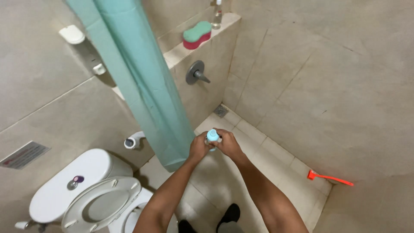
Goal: The person applies a cleaning liquid from a bottle onto the bathroom floor tiles and then uses a handheld bidet sprayer to rinse the floor and toilet area.
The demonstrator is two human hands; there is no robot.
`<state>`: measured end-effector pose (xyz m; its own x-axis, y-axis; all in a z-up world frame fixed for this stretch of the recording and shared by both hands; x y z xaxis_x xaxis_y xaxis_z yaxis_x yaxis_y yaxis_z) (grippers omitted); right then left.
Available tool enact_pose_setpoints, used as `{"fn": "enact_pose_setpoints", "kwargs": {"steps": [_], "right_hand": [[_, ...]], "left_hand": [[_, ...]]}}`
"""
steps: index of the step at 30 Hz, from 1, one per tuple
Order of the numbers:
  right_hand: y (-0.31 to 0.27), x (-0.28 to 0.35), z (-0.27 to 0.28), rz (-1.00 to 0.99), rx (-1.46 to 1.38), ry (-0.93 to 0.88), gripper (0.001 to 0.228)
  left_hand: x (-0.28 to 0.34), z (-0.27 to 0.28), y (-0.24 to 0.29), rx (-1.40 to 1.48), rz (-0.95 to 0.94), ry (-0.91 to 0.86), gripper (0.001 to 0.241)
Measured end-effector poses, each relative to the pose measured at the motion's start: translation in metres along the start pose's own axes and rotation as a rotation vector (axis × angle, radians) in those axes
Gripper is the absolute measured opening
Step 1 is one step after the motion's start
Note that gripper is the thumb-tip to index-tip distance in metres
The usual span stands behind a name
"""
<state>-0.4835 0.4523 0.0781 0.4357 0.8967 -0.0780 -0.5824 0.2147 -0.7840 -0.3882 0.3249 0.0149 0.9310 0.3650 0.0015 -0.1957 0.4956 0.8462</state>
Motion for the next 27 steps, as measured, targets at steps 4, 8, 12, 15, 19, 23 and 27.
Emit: {"fn": "enact_pose_setpoints", "kwargs": {"steps": [4, 8, 12, 15, 19, 23, 27], "right_hand": [[0.044, 0.018, 0.033, -0.040, -0.002, 0.028, 0.064], [0.083, 0.032, 0.065, -0.114, -0.030, 0.017, 0.060], [0.137, 0.047, 0.081, 0.017, 0.029, 0.060, 0.059], [0.143, 0.056, 0.104, -0.091, -0.026, 0.027, 0.057], [0.165, 0.073, 0.111, -0.054, -0.052, 0.062, 0.052], [0.185, 0.087, 0.131, -0.114, -0.073, 0.142, 0.060], [0.211, 0.097, 0.137, -0.146, -0.012, 0.175, 0.065]], "left_hand": [[-0.029, -0.042, 0.022, -0.032, -0.017, -0.012, 0.054], [-0.050, -0.080, 0.044, -0.030, 0.010, -0.079, 0.056], [-0.073, -0.114, 0.054, -0.049, 0.012, -0.096, 0.059], [-0.075, -0.137, 0.070, -0.054, 0.009, -0.139, 0.056], [-0.084, -0.156, 0.075, -0.049, 0.025, -0.171, 0.054], [-0.107, -0.186, 0.080, -0.014, -0.032, -0.223, 0.051], [-0.123, -0.208, 0.077, -0.043, -0.056, -0.304, 0.054]]}}
Point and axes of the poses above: each hand's wrist, its own x-axis away from the middle knuckle, its own z-axis out of the back of the hand, y = z × x, the point moved 2 cm from there along -x, towards the middle knuckle, and after that the axes turned 13 degrees about -y, right-handed, at the moved point
